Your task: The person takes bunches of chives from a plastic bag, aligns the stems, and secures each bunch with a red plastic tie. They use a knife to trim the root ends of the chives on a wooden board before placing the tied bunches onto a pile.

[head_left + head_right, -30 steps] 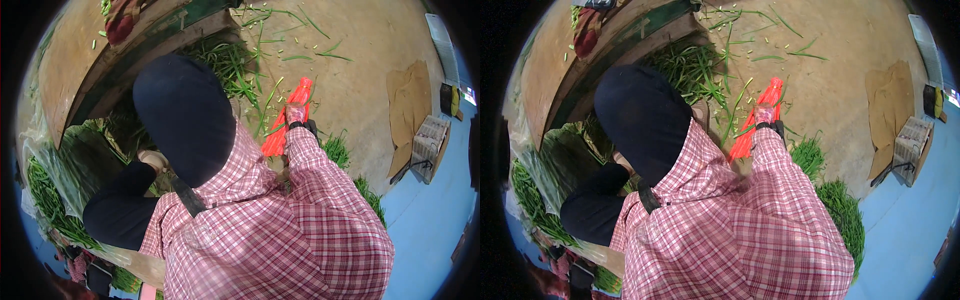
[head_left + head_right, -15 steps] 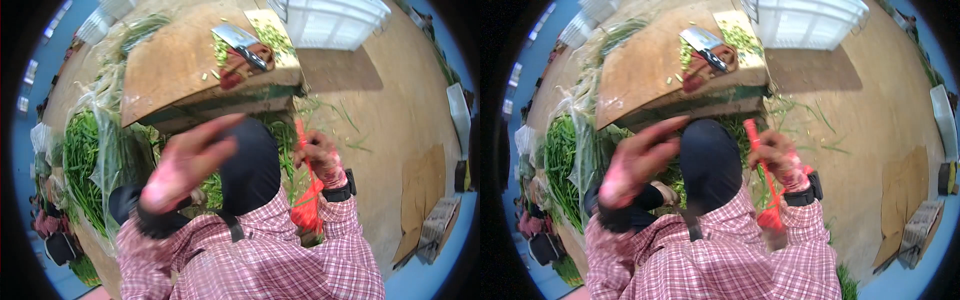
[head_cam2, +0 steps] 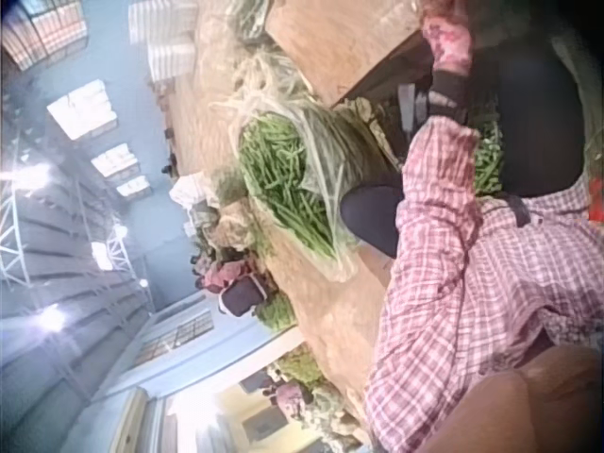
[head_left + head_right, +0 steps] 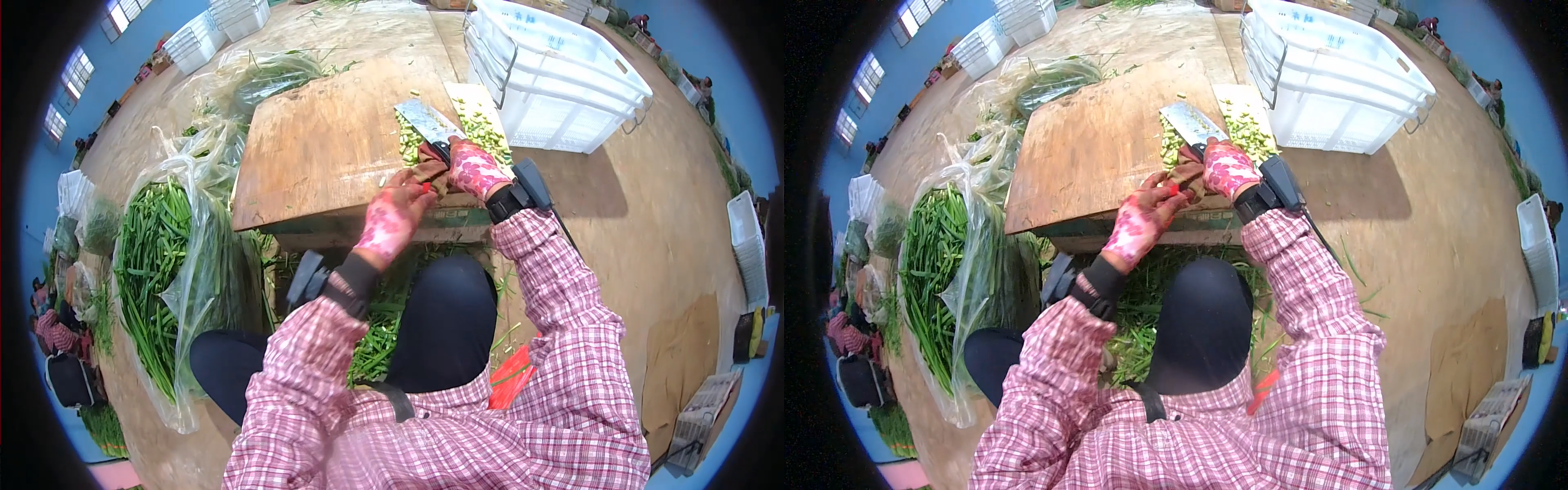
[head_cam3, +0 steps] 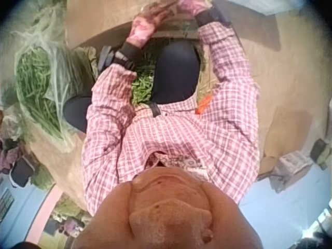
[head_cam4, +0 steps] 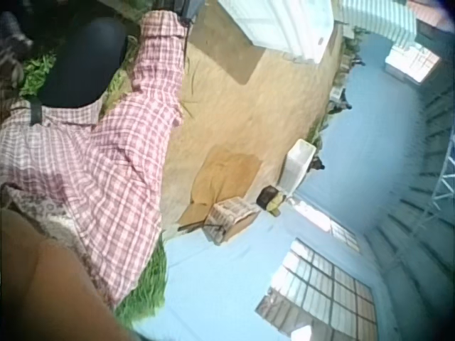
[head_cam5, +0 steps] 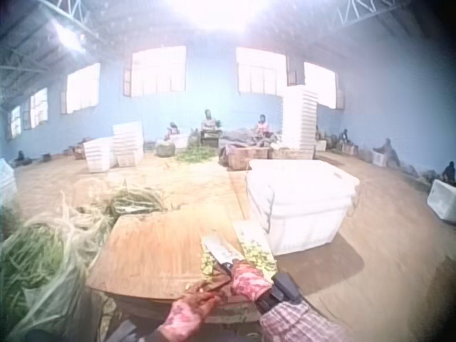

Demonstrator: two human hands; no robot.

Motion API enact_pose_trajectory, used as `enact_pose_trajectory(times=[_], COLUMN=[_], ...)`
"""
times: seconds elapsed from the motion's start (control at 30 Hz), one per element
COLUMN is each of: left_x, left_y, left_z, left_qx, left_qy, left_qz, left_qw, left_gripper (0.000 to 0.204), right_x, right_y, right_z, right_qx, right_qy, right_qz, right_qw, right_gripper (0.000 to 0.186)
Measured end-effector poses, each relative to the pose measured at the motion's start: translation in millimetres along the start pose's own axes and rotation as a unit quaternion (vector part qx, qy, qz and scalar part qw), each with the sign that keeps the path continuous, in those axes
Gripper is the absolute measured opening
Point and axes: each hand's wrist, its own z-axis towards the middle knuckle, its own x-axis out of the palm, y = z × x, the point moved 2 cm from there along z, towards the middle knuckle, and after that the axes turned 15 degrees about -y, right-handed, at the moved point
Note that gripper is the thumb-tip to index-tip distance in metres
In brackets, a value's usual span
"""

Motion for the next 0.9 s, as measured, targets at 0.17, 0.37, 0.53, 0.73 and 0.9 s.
enact_pose_trajectory(times=[0.17, 0.37, 0.53, 0.73, 0.9], left_x=[47.8, 97.7, 106.4, 98.5, 75.7], left_y=[10.1, 7.9, -12.9, -26.7, -38.6], left_z=[30.2, 45.8, 5.9, -14.5, -17.3], left_qx=[-0.025, 0.097, 0.045, -0.011, -0.186], left_qy=[0.060, 0.016, 0.030, 0.067, 0.123], left_qz=[0.093, -0.007, -0.163, -0.142, -0.248], left_qw=[0.994, 0.995, 0.985, 0.987, 0.943], left_gripper=[0.032, 0.021, 0.021, 0.019, 0.020], right_x=[-51.2, -48.5, 1.8, 16.8, -27.8], right_y=[-21.9, -66.3, -75.1, -62.1, 0.7], right_z=[0.5, 27.5, 94.2, 92.3, 2.6], right_qx=[0.189, 0.171, 0.068, -0.006, -0.086], right_qy=[0.046, -0.080, -0.028, 0.113, 0.190], right_qz=[0.219, 0.234, 0.026, 0.087, 0.151], right_qw=[0.956, 0.954, 0.997, 0.990, 0.966], right_gripper=[0.045, 0.044, 0.039, 0.032, 0.032])
